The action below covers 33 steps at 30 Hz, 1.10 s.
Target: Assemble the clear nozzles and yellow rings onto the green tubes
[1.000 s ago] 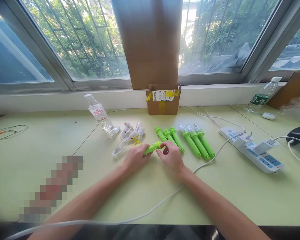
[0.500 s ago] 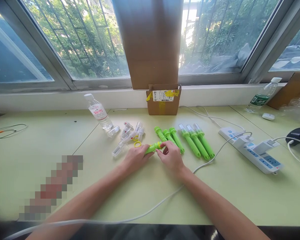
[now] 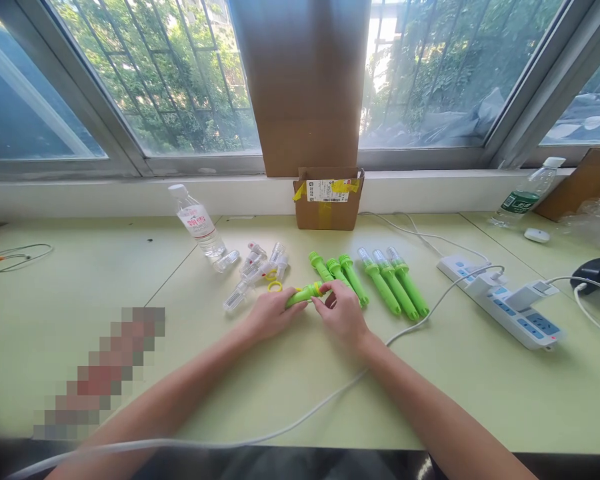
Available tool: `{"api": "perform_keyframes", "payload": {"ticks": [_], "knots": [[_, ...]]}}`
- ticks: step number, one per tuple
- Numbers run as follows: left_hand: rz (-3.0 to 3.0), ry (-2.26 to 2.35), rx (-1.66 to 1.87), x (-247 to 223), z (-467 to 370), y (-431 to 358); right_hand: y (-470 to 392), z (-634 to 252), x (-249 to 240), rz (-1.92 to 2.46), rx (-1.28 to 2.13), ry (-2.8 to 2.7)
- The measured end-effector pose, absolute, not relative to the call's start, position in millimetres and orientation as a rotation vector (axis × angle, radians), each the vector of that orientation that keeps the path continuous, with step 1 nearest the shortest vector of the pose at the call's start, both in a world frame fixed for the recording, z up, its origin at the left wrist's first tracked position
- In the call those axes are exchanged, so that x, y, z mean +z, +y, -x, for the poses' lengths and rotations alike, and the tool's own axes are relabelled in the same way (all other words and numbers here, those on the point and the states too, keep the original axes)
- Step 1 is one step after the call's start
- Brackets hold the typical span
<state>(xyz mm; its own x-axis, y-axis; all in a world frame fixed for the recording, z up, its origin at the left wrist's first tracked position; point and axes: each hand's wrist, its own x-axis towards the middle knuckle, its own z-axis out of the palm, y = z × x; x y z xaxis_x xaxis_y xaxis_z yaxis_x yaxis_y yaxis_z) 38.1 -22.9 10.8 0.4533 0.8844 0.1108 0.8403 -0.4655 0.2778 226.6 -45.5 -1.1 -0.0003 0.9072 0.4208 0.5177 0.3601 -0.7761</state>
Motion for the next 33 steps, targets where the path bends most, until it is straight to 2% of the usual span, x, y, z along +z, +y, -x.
{"api": "perform_keyframes", "payload": {"ticks": [14, 33], "knots": [[-2.207, 1.34, 0.484, 21, -33, -28, -47, -226, 0, 1.221, 0.542, -1.691], [-1.813, 1.193, 0.438, 26, -25, -23, -50, -226, 3, 1.132, 0.576, -1.756]]}}
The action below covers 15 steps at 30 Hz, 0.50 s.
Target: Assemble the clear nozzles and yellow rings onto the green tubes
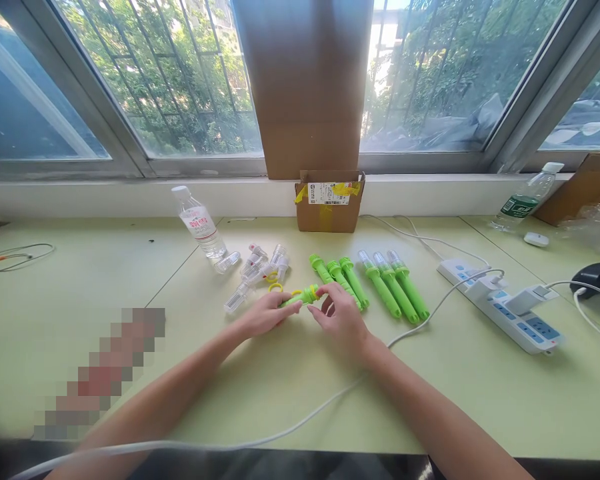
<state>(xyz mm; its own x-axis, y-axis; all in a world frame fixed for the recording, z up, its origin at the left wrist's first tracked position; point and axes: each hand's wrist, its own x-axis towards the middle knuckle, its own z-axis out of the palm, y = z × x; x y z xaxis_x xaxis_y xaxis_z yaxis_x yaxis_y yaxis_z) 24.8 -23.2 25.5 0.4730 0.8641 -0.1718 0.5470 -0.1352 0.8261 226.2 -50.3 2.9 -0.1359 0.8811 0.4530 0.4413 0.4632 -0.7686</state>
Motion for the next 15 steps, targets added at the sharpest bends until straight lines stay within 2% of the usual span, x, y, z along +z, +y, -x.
{"api": "perform_keyframes", "payload": {"ticks": [15], "knots": [[-1.633, 1.045, 0.405, 35.9, -24.5, -26.0, -52.6, -224.5, 3.9, 1.052, 0.496, -1.698]]}}
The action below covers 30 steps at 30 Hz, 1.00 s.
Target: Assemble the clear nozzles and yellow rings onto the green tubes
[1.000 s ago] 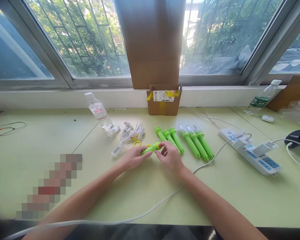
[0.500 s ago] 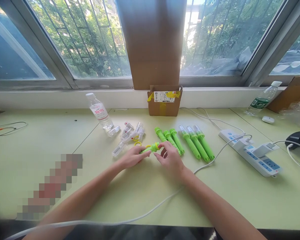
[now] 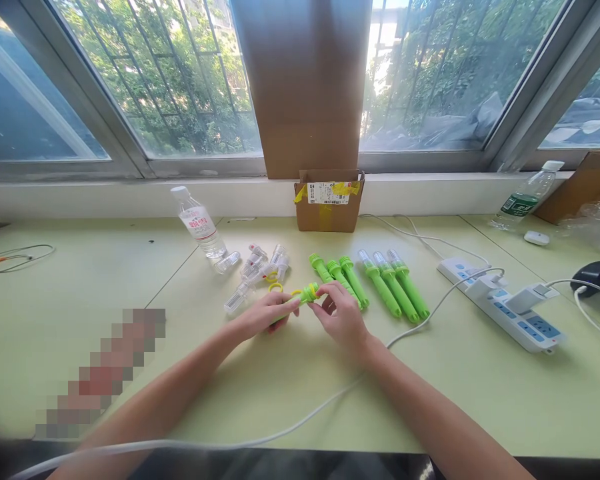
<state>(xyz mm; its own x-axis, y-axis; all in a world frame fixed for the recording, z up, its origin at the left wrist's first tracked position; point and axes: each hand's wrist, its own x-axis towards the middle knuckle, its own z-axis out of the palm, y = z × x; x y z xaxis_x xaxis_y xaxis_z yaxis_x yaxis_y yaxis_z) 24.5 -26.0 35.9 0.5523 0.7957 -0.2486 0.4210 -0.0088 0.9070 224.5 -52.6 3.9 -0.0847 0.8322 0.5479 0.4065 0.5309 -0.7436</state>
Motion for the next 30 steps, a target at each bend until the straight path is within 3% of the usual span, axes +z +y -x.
{"api": "perform_keyframes", "payload": {"ticks": [8, 14, 30], "knots": [[-1.647, 1.086, 0.395, 33, -28, -28, -53, -226, 1, 1.042, 0.403, -1.701], [-2.166, 1.269, 0.699, 24, -33, -28, -53, -228, -2, 1.045, 0.31, -1.711], [-2.491, 1.474, 0.887, -5, -38, -28, -44, -232, -3, 1.261, 0.528, -1.624]]}}
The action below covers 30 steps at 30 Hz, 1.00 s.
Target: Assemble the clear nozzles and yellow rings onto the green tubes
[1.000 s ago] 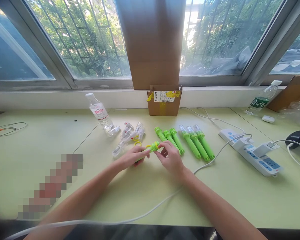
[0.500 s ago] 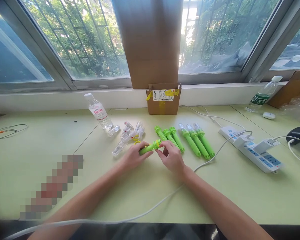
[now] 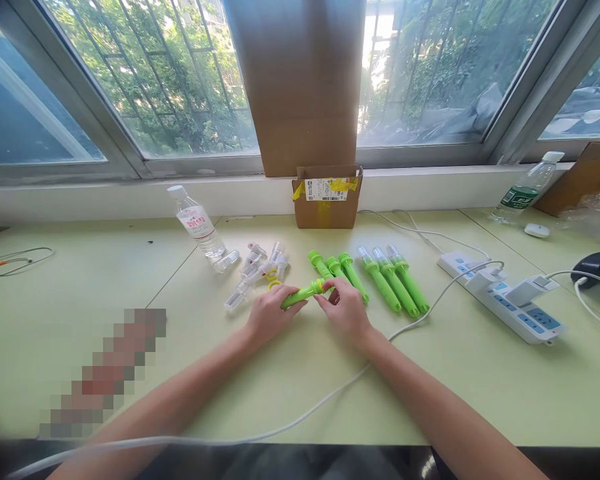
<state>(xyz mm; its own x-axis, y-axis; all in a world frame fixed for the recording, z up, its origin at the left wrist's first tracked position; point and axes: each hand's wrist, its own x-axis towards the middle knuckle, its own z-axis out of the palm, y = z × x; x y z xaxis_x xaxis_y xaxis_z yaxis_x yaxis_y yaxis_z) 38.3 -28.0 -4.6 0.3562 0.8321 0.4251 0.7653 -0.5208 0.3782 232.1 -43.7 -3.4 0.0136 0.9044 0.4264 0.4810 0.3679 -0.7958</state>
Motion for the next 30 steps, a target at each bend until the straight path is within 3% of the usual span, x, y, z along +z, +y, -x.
{"api": "perform_keyframes", "payload": {"ticks": [30], "knots": [[-2.056, 1.272, 0.821, 5, -36, -22, -42, -230, -2, 1.275, 0.641, -1.633]]}}
